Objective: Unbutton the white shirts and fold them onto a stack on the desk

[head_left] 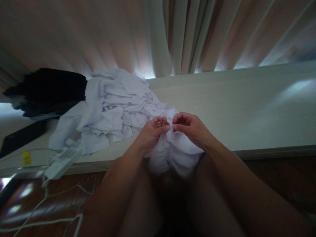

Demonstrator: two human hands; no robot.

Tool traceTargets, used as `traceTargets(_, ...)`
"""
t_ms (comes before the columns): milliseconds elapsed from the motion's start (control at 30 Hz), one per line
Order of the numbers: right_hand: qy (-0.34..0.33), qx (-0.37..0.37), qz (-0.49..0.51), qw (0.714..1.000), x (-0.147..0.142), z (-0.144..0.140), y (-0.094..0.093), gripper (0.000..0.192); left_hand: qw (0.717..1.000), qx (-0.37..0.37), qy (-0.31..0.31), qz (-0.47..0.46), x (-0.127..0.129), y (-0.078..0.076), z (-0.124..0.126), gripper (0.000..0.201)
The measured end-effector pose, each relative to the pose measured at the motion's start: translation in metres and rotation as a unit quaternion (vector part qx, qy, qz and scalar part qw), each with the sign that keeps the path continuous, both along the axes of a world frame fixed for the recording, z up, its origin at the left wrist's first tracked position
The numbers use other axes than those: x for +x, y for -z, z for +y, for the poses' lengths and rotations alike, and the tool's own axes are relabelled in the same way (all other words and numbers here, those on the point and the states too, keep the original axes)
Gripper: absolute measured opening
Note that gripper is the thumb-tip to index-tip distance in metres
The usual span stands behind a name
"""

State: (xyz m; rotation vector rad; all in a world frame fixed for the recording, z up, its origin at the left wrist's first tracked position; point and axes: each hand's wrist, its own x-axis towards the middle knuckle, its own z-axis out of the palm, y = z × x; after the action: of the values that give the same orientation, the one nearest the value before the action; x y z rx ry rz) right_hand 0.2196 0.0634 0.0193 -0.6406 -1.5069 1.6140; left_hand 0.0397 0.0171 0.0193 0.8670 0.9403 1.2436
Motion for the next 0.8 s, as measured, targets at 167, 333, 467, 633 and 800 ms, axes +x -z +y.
traceTargets(167,-0.02,-0.04,-0.097,0.994,0.0,0.001,0.002,0.028,0.999,0.016,-0.029,-0.011,0.0,-0.003,0.001,0.034)
traceTargets(333,-0.056,-0.08,-0.069,0.993,-0.002,-0.004,-0.002,0.021,1.0,0.006,-0.015,-0.023,-0.005,0.0,0.003,0.035)
traceTargets(467,-0.044,-0.072,-0.062,0.994,-0.003,-0.005,-0.003,0.019,0.999,-0.04,0.015,0.024,-0.012,0.001,0.002,0.027)
traceTargets(633,-0.028,-0.028,-0.097,0.994,-0.002,-0.003,-0.001,0.019,0.988,-0.035,0.049,0.142,-0.018,-0.005,-0.002,0.028)
traceTargets(800,-0.003,0.011,-0.118,0.993,-0.001,-0.001,-0.003,0.017,0.98,0.007,0.023,0.198,-0.015,-0.015,-0.005,0.031)
